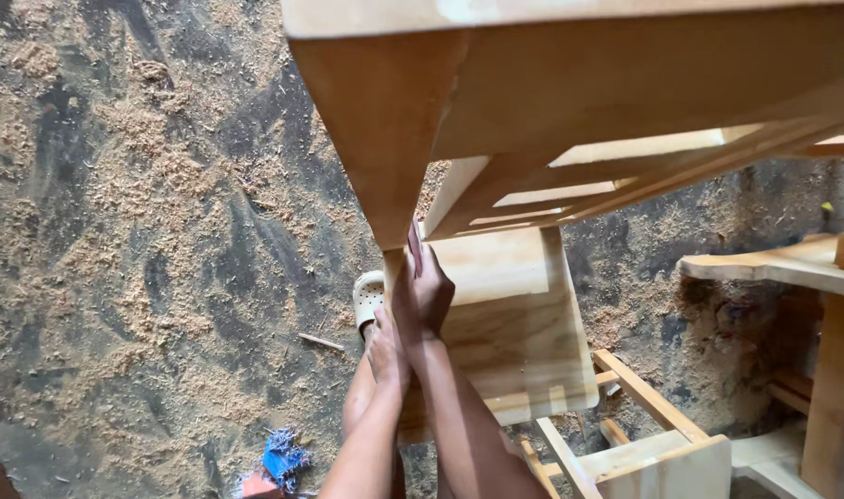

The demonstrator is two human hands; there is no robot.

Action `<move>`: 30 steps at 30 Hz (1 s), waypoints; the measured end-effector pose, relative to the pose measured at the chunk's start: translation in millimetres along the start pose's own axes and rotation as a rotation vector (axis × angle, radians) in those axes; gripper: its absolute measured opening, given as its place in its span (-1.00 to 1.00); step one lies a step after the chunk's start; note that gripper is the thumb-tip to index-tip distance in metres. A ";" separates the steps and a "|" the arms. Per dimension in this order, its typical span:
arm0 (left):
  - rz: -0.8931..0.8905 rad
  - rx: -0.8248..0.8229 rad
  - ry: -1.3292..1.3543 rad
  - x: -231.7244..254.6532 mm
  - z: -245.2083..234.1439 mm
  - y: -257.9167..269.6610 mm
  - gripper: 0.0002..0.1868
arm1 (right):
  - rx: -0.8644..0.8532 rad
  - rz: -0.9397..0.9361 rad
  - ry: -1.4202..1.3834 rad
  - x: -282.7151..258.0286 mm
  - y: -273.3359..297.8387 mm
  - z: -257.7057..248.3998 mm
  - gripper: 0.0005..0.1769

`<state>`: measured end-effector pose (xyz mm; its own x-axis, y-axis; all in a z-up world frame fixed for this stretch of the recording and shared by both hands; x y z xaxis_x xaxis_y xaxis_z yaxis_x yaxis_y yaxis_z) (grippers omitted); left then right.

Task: The person sands the surface of a wooden chair with a small piece of sandpaper by hand.

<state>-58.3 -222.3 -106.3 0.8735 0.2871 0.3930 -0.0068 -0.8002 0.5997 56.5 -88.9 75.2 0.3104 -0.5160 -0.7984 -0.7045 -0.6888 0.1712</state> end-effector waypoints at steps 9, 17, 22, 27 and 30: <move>-0.021 -0.008 -0.010 0.8 2.8 -4.1 -0.50 | -0.037 0.057 0.020 0.5 1.7 -2.7 -0.54; -0.103 -0.107 -0.036 17.7 -18.6 -8.1 -0.23 | -0.395 0.095 0.533 68.6 43.1 -37.7 -0.55; -0.115 -0.074 0.006 35.3 -39.0 3.8 -0.16 | -0.167 0.521 0.069 79.2 27.9 -86.1 -0.64; -0.254 -0.214 0.009 49.4 -55.7 2.8 -0.17 | 0.055 0.163 -0.057 77.1 -7.8 -81.0 -0.65; 0.152 0.039 0.187 58.6 -72.7 6.7 -0.01 | 0.079 0.399 -0.019 86.6 -20.5 -67.3 -0.63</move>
<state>-42.5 -172.5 -28.6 0.7583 0.2514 0.6015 -0.1097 -0.8603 0.4978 140.8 -153.6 41.4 -0.0082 -0.7251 -0.6886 -0.8143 -0.3949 0.4255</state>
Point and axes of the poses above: each hand's wrist, its own y-axis away from the middle knuckle, its own z-axis out of the palm, x = y × z, the point moved 2 cm from there along -y, towards the middle knuckle, and after that the axes turned 3 degrees about y, right-handed, at the moved point
